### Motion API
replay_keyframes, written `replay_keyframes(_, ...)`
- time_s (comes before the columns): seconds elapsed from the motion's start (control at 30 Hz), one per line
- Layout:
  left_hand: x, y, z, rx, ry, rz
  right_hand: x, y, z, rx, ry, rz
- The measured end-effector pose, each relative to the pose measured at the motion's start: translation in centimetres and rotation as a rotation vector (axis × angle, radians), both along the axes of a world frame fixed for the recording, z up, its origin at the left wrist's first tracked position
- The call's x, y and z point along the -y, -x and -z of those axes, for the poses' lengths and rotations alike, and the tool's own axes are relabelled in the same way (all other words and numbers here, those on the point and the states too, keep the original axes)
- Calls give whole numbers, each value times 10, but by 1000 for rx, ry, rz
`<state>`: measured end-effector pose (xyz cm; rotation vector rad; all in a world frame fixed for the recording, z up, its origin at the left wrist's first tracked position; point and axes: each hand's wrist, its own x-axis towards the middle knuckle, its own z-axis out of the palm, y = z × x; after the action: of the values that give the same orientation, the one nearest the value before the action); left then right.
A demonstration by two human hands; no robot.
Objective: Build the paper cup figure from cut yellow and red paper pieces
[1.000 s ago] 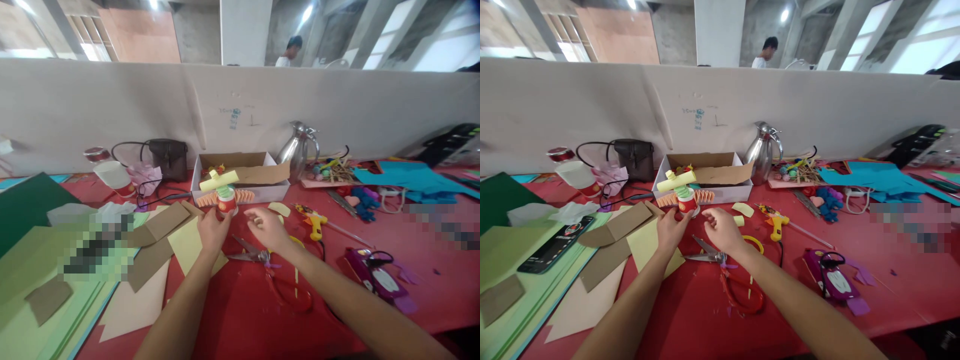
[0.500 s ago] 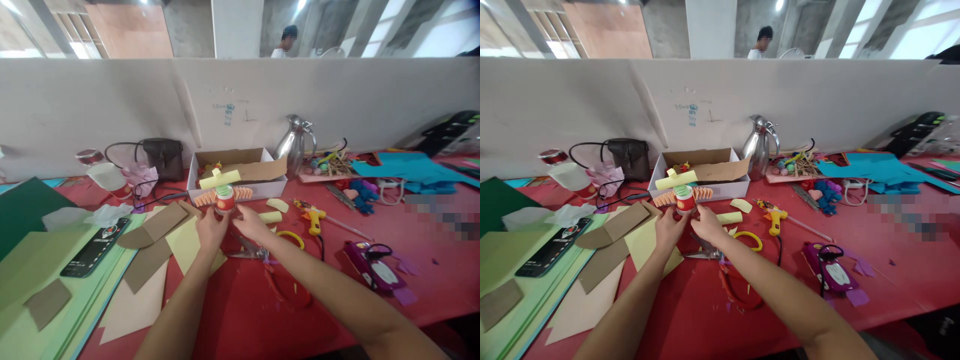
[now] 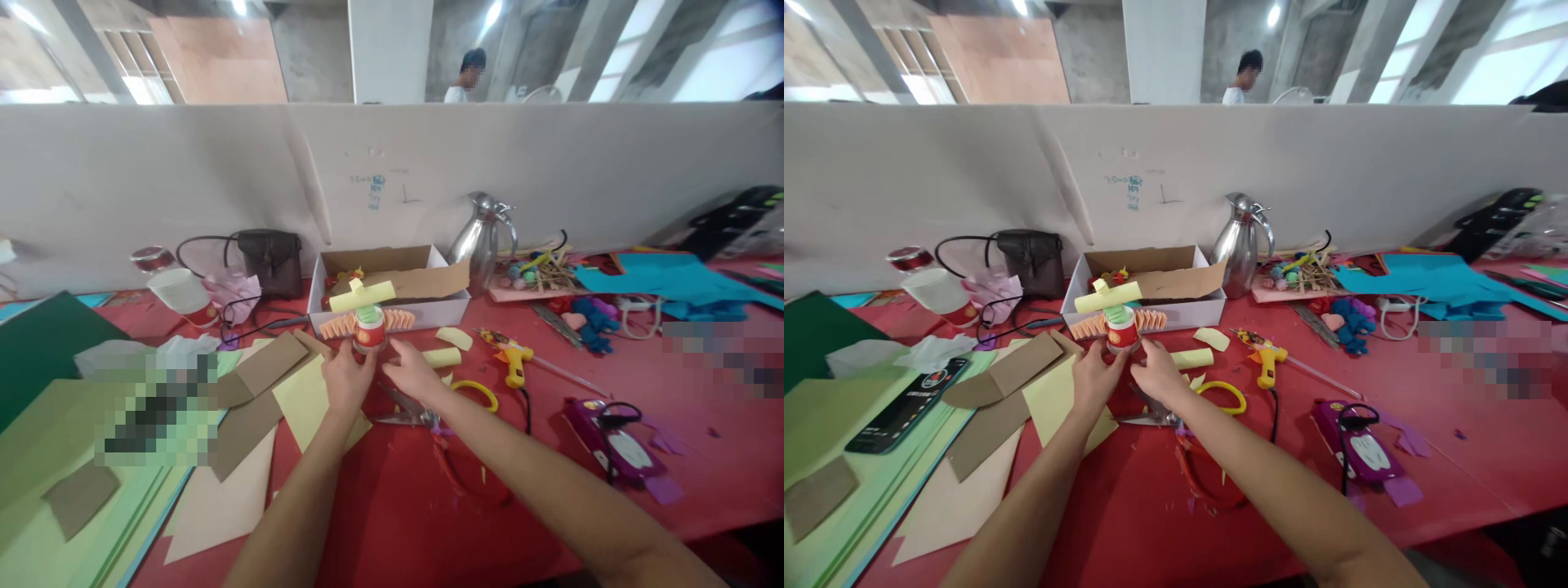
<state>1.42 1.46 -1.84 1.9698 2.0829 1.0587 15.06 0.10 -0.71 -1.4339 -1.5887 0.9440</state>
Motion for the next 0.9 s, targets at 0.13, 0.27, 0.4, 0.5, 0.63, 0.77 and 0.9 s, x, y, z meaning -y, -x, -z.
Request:
replay_keyframes(0.13,1,1,1,-34,-43,9,-1,2,2,-24,-10,5)
replay_keyframes(0.27,1,3,1,-75,-76,23,0,4,2,-35,-9,3)
replay_keyframes(0.4,0,5,2,-113,-69,29,0,7,0,-40,-17,-2)
replay_keyframes(0.5,-2,7,2,-142,-58,33,0,9,-1,-42,-34,1)
replay_keyframes(0.63,-3,9,4,-159,-64,54,1,10,-1,-43,-45,11)
replay_keyframes(0.77,-4,9,8,-169,-88,56,3,8,-1,-46,-42,19)
replay_keyframes(0.9,-5,10,10,-182,-108,56,5,6,-1,-52,-39,26)
